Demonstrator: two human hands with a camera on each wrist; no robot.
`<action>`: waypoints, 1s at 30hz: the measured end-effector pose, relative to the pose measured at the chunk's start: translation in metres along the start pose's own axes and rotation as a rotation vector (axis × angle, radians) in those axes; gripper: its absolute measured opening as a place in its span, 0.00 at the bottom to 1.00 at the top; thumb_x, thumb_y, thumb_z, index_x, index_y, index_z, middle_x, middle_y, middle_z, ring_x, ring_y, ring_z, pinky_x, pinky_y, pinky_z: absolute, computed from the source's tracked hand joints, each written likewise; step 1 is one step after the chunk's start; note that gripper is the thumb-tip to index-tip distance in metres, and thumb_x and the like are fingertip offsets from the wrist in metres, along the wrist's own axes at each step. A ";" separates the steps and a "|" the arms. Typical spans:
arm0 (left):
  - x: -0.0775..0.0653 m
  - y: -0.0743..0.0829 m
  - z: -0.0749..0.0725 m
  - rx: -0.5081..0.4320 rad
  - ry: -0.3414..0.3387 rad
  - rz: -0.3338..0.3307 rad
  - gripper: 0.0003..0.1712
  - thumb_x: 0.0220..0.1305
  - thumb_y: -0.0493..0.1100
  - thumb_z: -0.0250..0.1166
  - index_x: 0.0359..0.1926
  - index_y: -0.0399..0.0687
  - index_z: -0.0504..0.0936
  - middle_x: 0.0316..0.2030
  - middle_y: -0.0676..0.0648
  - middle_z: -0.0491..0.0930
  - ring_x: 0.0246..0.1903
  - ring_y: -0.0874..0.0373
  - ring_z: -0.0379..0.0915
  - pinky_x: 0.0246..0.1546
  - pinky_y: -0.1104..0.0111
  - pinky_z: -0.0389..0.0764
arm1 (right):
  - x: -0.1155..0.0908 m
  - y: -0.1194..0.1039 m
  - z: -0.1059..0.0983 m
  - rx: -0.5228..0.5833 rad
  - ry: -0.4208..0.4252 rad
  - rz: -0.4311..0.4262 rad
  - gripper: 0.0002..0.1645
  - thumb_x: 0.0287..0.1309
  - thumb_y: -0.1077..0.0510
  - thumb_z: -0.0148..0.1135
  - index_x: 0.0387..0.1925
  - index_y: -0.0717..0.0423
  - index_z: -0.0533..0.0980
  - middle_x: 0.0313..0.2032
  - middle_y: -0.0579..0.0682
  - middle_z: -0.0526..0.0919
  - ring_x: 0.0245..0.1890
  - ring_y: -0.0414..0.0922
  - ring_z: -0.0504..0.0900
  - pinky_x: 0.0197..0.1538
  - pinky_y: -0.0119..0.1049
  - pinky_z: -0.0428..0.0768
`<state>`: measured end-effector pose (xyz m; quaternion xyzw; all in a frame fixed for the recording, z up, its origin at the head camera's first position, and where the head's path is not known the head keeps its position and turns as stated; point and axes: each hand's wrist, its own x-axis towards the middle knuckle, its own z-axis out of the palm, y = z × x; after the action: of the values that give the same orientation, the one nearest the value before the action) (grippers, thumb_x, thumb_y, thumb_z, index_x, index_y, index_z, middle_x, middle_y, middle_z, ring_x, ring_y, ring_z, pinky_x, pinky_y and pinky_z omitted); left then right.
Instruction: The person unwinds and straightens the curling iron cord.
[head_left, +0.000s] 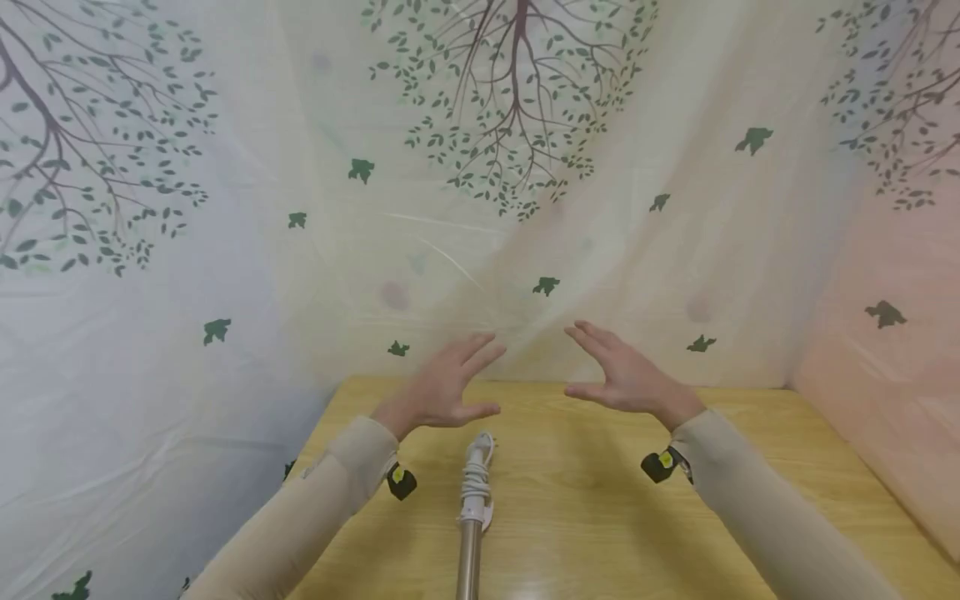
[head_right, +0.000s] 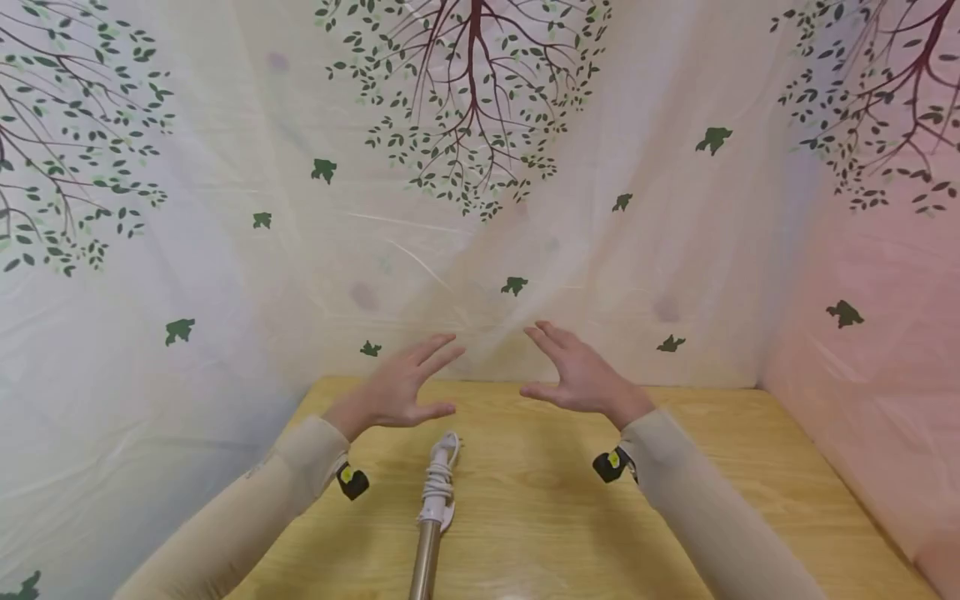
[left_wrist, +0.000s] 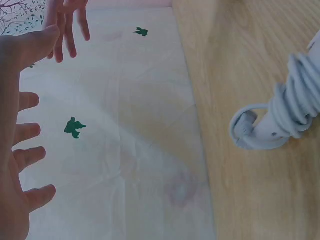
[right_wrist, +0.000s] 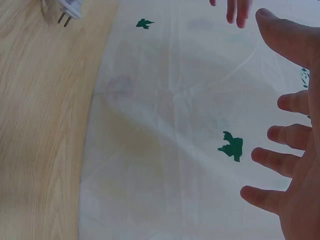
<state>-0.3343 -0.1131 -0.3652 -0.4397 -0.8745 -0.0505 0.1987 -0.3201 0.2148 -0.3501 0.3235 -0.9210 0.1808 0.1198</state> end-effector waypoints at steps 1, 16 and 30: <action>-0.003 0.001 0.002 -0.011 0.012 -0.006 0.50 0.62 0.75 0.49 0.76 0.55 0.52 0.75 0.44 0.52 0.73 0.46 0.51 0.69 0.50 0.58 | 0.001 0.000 0.003 0.011 -0.001 -0.002 0.55 0.56 0.32 0.63 0.76 0.50 0.51 0.75 0.59 0.53 0.72 0.61 0.55 0.66 0.65 0.60; -0.049 0.039 0.037 -0.213 0.019 -0.288 0.43 0.63 0.60 0.63 0.70 0.42 0.63 0.66 0.41 0.69 0.62 0.45 0.68 0.61 0.52 0.71 | 0.016 0.002 0.040 0.151 0.051 -0.082 0.37 0.61 0.47 0.65 0.67 0.57 0.66 0.60 0.57 0.76 0.54 0.55 0.79 0.53 0.54 0.77; -0.098 0.101 0.079 -0.368 0.037 -0.602 0.35 0.60 0.54 0.66 0.57 0.31 0.71 0.42 0.41 0.74 0.31 0.60 0.69 0.29 0.73 0.75 | 0.034 0.000 0.093 0.156 0.155 -0.156 0.19 0.60 0.57 0.66 0.51 0.60 0.78 0.44 0.54 0.85 0.37 0.45 0.83 0.32 0.31 0.78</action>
<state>-0.2261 -0.1044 -0.4847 -0.1896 -0.9373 -0.2717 0.1081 -0.3558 0.1576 -0.4231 0.3877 -0.8641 0.2666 0.1788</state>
